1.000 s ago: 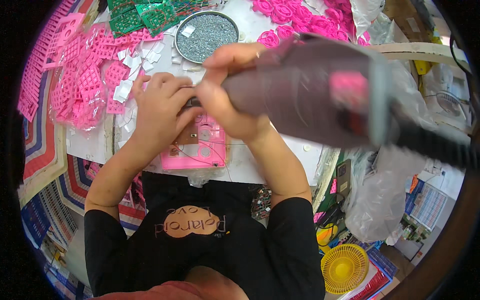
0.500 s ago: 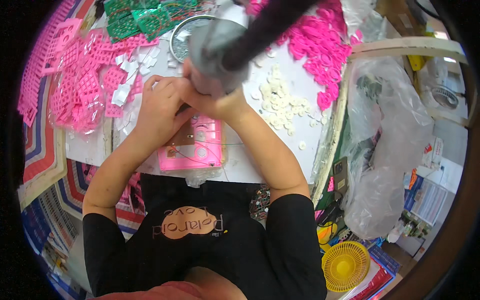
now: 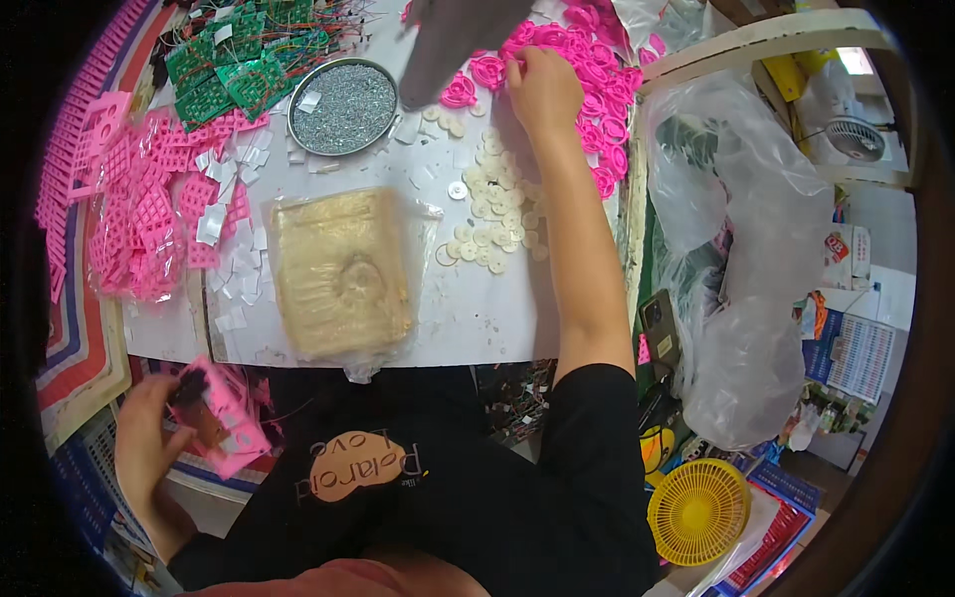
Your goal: Assemble a pink toy piggy bank by installing electronic circuit boards and small components using a glue gun at a factory workbench.
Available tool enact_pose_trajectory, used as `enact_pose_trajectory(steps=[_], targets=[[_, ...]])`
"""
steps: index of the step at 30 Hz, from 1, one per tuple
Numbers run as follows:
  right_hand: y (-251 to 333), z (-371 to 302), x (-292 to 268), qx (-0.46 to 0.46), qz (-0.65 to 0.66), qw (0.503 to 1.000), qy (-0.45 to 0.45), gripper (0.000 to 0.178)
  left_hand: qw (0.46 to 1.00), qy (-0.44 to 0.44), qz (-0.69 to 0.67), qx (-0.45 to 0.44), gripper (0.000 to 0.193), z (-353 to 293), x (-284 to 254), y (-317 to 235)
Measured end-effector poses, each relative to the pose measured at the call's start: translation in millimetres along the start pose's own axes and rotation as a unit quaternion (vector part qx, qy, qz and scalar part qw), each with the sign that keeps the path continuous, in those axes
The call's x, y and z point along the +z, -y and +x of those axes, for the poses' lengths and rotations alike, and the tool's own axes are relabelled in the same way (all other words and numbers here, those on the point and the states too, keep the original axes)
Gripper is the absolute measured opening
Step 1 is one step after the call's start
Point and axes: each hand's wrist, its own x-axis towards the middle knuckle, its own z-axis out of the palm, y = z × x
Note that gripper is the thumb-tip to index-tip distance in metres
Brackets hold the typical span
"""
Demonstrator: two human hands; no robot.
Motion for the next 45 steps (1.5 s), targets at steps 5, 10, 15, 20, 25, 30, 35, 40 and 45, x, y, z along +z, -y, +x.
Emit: enact_pose_trajectory(steps=[5, 10, 15, 20, 25, 30, 35, 40, 45], targets=[[9, 6, 19, 0.064, -0.116, 0.989, 0.06, 0.022, 1.0, -0.012, -0.025, 0.011, 0.062, 11, 14, -22], [-22, -7, 19, 0.004, -0.025, 1.0, 0.017, 0.024, 0.981, -0.004, -0.033, 0.191, 0.057, 80, 35, -49], [21, -55, -14, 0.137, 0.281, 0.938, 0.15, 0.022, 0.944, -0.046, -0.079, 0.317, 0.056, 124, 65, -69], [101, -140, -57, 0.063, 0.472, 0.798, 0.371, 0.017, 0.906, -0.165, -0.158, 0.355, 0.061, 150, 101, -90], [146, -172, -54, -0.174, 0.218, 0.94, 0.197, 0.014, 0.923, -0.124, -0.027, 0.364, 0.068, 151, 125, -84], [145, -180, -49, -0.188, 0.129, 0.949, 0.215, 0.015, 0.922, -0.011, -0.057, 0.384, 0.074, 156, 106, -73], [152, -175, -67, -0.169, 0.163, 0.945, 0.226, 0.013, 0.86, -0.503, -0.051, 0.069, 0.071, 231, -48, 61], [160, -178, -55, -0.185, 0.18, 0.941, 0.219, 0.013, 0.838, -0.355, 0.184, -0.371, 0.091, 232, -123, 262], [156, -181, -57, -0.162, 0.157, 0.95, 0.218, 0.013, 0.891, -0.213, 0.223, -0.333, 0.085, 261, -136, 294]])
